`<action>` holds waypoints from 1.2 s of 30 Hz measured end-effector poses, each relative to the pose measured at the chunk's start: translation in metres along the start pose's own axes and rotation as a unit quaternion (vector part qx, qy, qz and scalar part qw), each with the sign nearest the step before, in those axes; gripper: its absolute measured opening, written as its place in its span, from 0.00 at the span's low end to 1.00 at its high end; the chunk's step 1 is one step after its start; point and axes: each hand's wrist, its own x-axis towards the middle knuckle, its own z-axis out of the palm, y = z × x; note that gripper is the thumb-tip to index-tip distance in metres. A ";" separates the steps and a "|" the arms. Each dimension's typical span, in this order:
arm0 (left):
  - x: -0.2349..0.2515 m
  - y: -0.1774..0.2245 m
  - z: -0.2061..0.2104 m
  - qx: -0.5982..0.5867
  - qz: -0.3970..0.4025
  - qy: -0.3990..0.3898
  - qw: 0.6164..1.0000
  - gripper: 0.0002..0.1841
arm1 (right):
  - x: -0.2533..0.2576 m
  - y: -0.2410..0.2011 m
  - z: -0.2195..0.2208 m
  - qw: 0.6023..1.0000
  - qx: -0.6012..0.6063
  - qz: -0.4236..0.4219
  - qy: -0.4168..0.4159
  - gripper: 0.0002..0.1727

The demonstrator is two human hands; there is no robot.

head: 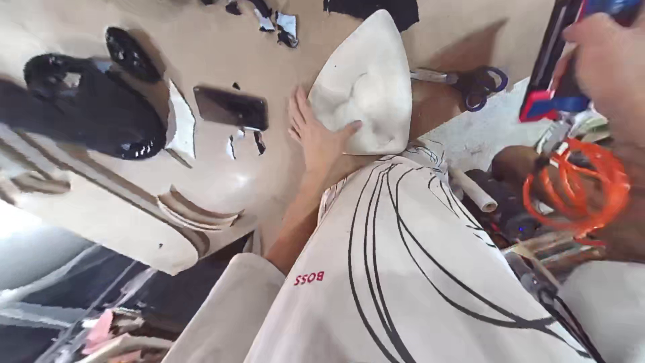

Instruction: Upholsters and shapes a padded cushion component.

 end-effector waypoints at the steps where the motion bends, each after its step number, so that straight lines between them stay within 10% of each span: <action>1: -0.002 -0.006 -0.004 -0.009 -0.030 0.007 0.999 0.71 | 0.015 -0.004 0.004 0.994 -0.085 -0.075 0.003 0.26; 8: 0.017 -0.010 -0.001 -0.036 -0.126 0.001 0.991 0.61 | 0.063 0.030 0.056 0.931 -0.126 -0.339 0.052 0.24; 17: 0.003 -0.008 0.023 -0.001 -0.058 0.195 0.979 0.38 | -0.014 0.062 0.084 0.951 -0.121 -0.272 -0.079 0.34; 21: -0.001 -0.013 0.023 -0.024 -0.105 0.147 0.983 0.56 | -0.015 0.073 0.078 0.936 -0.177 -0.281 -0.115 0.31; 25: 0.014 -0.022 0.012 -0.050 -0.108 0.132 0.984 0.44 | -0.027 0.064 0.055 0.945 -0.185 -0.199 -0.181 0.35; 29: 0.023 -0.030 -0.005 -0.061 -0.123 0.056 0.989 0.46 | -0.056 0.054 0.033 0.953 -0.082 -0.077 -0.283 0.17; 36: -0.004 -0.055 0.013 -0.071 -0.031 0.065 0.995 0.42 | -0.127 0.020 0.049 0.875 0.127 0.046 -0.465 0.18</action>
